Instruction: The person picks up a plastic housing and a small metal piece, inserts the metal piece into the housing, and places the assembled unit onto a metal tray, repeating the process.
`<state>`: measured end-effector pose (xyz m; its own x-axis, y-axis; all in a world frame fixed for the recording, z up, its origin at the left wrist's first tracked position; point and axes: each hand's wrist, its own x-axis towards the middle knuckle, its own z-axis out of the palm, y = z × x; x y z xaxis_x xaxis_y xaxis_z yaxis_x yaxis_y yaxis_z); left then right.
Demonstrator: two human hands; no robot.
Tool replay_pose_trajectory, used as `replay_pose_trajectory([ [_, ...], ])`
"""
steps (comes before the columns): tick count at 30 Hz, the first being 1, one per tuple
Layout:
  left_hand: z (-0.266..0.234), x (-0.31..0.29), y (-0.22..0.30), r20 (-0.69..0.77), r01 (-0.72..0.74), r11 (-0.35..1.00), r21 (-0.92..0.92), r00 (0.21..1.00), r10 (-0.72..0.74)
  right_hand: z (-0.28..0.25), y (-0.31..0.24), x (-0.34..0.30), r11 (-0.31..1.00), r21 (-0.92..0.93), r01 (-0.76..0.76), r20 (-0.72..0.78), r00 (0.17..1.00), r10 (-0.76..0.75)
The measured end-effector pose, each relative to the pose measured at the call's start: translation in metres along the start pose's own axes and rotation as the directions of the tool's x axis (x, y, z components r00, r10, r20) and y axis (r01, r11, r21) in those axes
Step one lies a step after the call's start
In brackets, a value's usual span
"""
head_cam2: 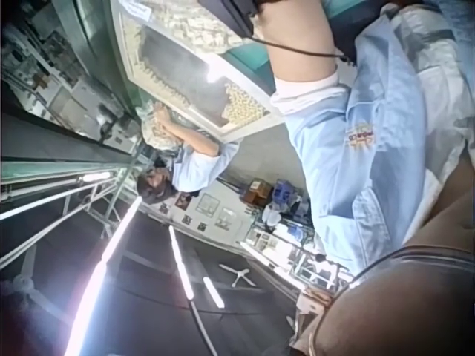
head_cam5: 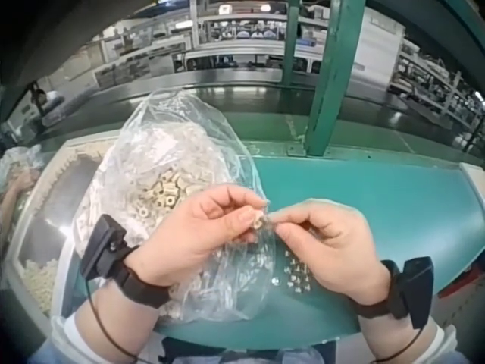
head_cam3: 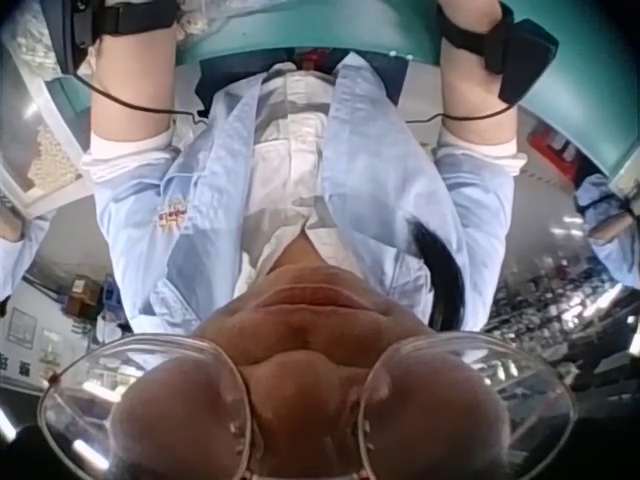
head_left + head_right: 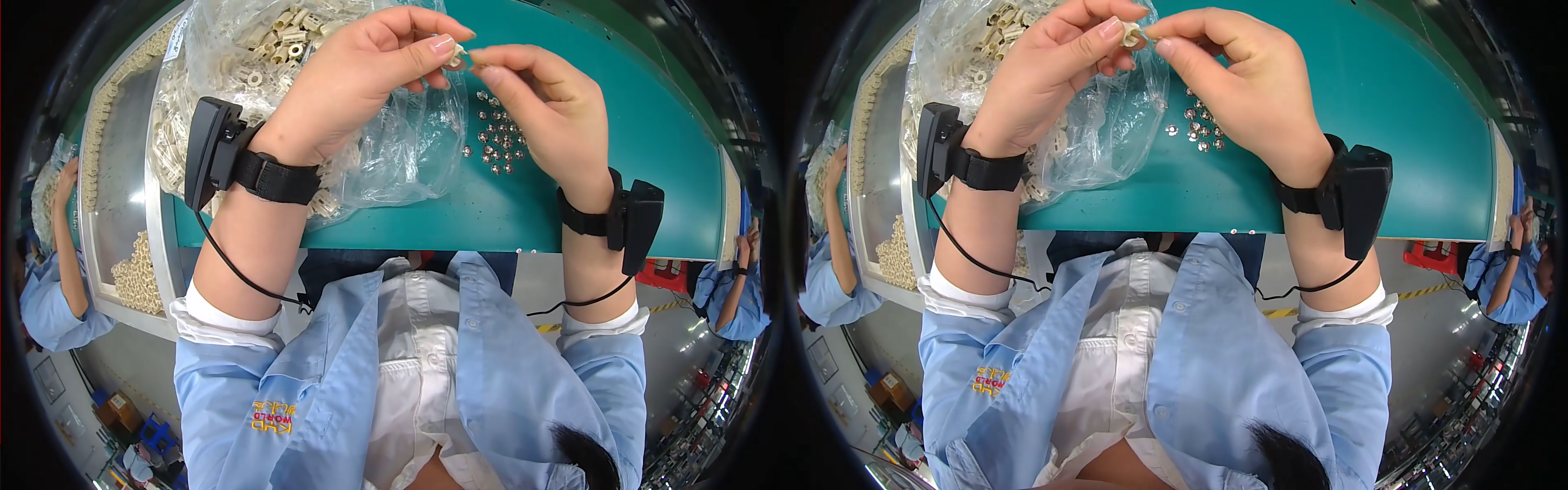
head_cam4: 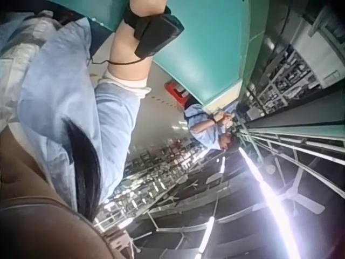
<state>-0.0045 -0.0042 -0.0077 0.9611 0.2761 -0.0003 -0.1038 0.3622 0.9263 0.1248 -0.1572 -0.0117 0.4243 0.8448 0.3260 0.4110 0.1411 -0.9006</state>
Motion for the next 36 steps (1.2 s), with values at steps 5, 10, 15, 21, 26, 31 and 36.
replay_pose_trajectory([
  [5, 0.002, 0.0, 0.0, 0.0, 0.022, 0.999, 0.033, 1.0, -0.022, -0.003, 0.0, 0.001, 1.0, 0.001, 0.006, 0.043, 0.999, -0.006],
  [10, 0.0, -0.001, -0.002, 0.033, 0.041, 0.998, 0.037, 0.999, -0.043, -0.001, -0.001, 0.0, 0.998, 0.016, -0.055, 0.02, 0.998, 0.055],
  [15, 0.0, -0.002, -0.003, 0.058, 0.068, 0.997, 0.031, 0.996, -0.069, 0.0, -0.004, 0.001, 0.987, 0.045, -0.155, 0.051, 0.987, 0.153],
  [21, -0.001, 0.001, -0.008, 0.109, 0.065, 0.998, -0.014, 0.992, -0.063, -0.001, -0.005, 0.0, 0.966, 0.136, -0.221, 0.056, 0.975, 0.215],
  [26, -0.024, 0.029, -0.028, 0.587, -0.611, 0.791, -0.027, 0.631, 0.507, -0.002, -0.012, 0.002, 0.933, 0.217, -0.286, 0.109, 0.957, 0.268],
  [31, -0.012, 0.017, -0.024, 0.452, -0.437, 0.899, 0.028, 0.808, 0.379, -0.002, -0.01, 0.0, 0.935, 0.188, -0.3, 0.111, 0.953, 0.283],
  [36, 0.004, -0.001, -0.011, 0.089, 0.004, 0.999, 0.039, 0.996, -0.008, -0.002, -0.006, 0.0, 0.927, 0.195, -0.321, 0.125, 0.945, 0.302],
])
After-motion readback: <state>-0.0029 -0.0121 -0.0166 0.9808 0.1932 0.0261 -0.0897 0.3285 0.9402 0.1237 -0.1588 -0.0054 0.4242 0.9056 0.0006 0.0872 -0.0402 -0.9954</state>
